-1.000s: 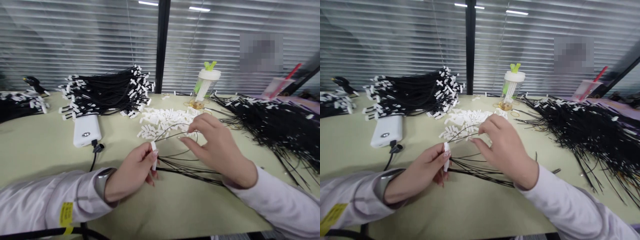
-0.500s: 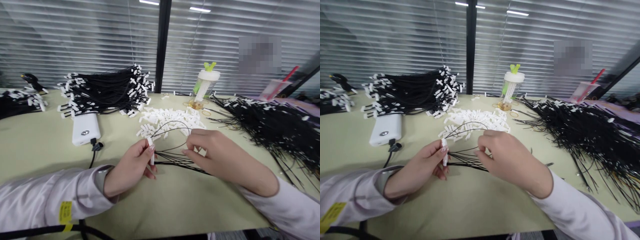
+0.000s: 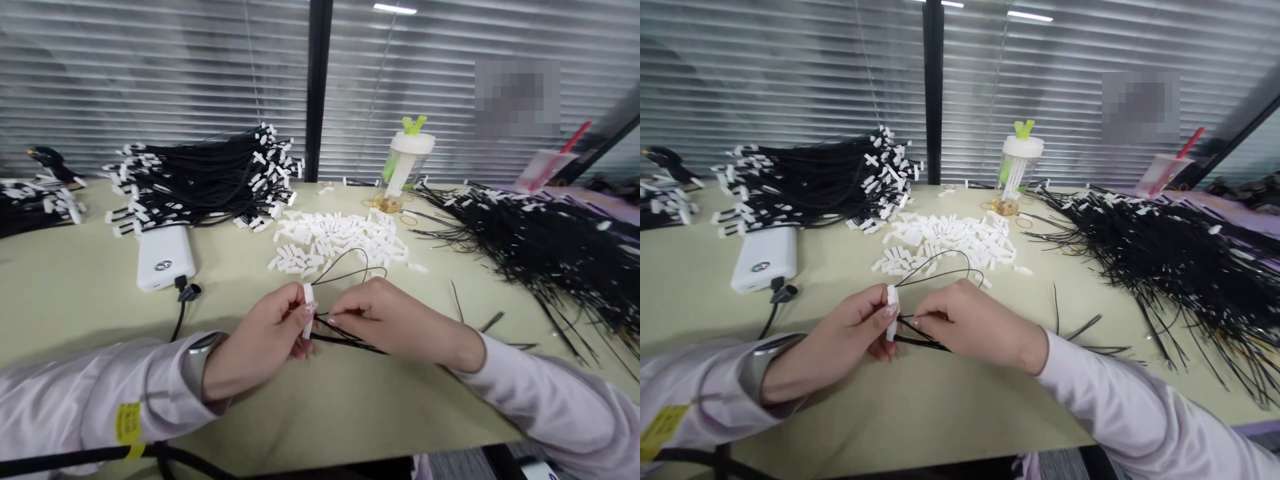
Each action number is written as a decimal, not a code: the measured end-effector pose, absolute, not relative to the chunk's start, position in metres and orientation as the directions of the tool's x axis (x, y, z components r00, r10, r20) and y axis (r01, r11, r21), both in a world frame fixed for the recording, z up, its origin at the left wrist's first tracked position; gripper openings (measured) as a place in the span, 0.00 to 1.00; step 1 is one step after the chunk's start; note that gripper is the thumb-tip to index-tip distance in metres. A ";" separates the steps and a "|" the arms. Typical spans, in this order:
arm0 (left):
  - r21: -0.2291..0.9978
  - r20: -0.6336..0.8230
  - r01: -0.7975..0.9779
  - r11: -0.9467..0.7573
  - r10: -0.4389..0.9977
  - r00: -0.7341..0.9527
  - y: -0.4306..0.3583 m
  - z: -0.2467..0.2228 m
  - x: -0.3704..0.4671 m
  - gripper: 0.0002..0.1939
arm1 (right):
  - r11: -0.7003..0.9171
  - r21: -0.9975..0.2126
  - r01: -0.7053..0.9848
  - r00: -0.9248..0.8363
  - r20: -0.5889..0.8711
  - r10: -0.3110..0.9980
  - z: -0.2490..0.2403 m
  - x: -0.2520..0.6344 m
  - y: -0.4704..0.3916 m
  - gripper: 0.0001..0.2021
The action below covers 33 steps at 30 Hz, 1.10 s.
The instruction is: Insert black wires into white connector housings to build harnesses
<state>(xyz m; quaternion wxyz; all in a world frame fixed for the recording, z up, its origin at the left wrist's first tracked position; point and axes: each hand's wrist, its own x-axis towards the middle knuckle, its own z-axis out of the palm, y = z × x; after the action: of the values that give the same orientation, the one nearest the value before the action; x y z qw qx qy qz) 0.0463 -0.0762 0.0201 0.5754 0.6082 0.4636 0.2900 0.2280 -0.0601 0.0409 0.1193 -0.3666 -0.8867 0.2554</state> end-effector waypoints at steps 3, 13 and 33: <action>0.967 -0.166 0.247 0.064 0.894 0.417 -0.076 0.019 0.046 0.10 | 0.605 -0.543 0.583 -0.707 0.029 0.707 0.039 0.227 -0.061 0.13; 0.961 -0.169 0.269 0.059 0.896 0.410 -0.076 0.019 0.047 0.10 | 0.736 -0.308 0.602 -0.721 0.186 0.668 0.031 0.221 -0.067 0.11; 0.962 -0.203 0.249 0.108 0.897 0.394 -0.073 0.018 0.047 0.11 | 0.327 -0.266 0.907 -0.098 0.621 0.777 0.099 0.288 -0.054 0.06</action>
<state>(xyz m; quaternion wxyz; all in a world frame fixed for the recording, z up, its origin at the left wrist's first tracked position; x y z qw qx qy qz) 0.0473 -0.0734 0.0183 0.5747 0.6056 0.4731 0.2815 0.2881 -0.0541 0.0991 0.3506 -0.5726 -0.7353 -0.0923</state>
